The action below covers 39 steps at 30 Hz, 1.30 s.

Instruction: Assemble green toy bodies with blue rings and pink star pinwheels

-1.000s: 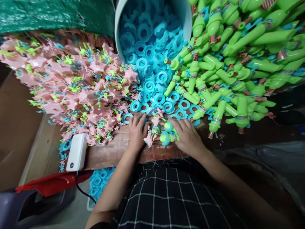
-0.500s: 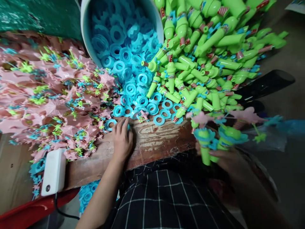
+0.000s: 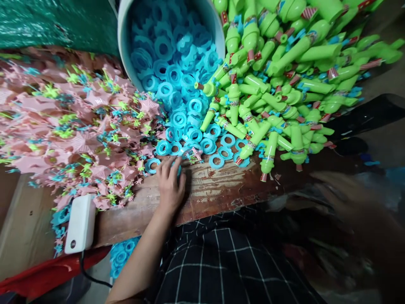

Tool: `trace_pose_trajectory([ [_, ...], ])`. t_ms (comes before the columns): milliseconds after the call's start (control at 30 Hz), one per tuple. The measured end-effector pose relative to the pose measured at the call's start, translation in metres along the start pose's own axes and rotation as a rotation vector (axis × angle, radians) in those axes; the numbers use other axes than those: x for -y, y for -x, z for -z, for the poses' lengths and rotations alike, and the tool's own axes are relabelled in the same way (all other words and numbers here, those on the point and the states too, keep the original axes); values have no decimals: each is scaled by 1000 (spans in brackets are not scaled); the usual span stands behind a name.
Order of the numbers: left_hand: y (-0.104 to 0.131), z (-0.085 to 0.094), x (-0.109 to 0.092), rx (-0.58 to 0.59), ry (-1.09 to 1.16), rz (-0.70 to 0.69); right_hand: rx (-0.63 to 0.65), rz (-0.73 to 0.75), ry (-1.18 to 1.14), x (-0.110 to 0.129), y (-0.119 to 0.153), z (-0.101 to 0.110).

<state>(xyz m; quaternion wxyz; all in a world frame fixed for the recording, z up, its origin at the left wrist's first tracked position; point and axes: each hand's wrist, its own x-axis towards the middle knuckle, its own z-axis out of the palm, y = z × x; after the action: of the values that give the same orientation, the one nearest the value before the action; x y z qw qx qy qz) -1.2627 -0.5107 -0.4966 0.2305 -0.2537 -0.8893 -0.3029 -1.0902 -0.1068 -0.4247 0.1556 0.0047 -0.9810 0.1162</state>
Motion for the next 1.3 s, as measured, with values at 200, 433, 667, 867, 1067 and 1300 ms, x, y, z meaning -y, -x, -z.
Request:
trace_pose_trajectory([
  [200, 2, 6, -8, 74, -13, 64, -13, 272, 236, 42, -122, -50],
  [433, -1, 18, -19, -135, 258, 234, -33, 328, 72, 76, -169, -65],
  [667, -40, 8, -46, -254, 1278, 900, 71, 385, -136, 167, -99, -79],
  [867, -49, 12, -61, -302, 1901, 1170, 60, 301, -134, 178, -60, -100],
  [1067, -40, 6, -57, -383, 1987, 1215, 190, 170, -352, 176, -45, -106],
  [1300, -13, 7, -80, -74, 1605, 875, 425, -106, -736, 175, -48, -100],
])
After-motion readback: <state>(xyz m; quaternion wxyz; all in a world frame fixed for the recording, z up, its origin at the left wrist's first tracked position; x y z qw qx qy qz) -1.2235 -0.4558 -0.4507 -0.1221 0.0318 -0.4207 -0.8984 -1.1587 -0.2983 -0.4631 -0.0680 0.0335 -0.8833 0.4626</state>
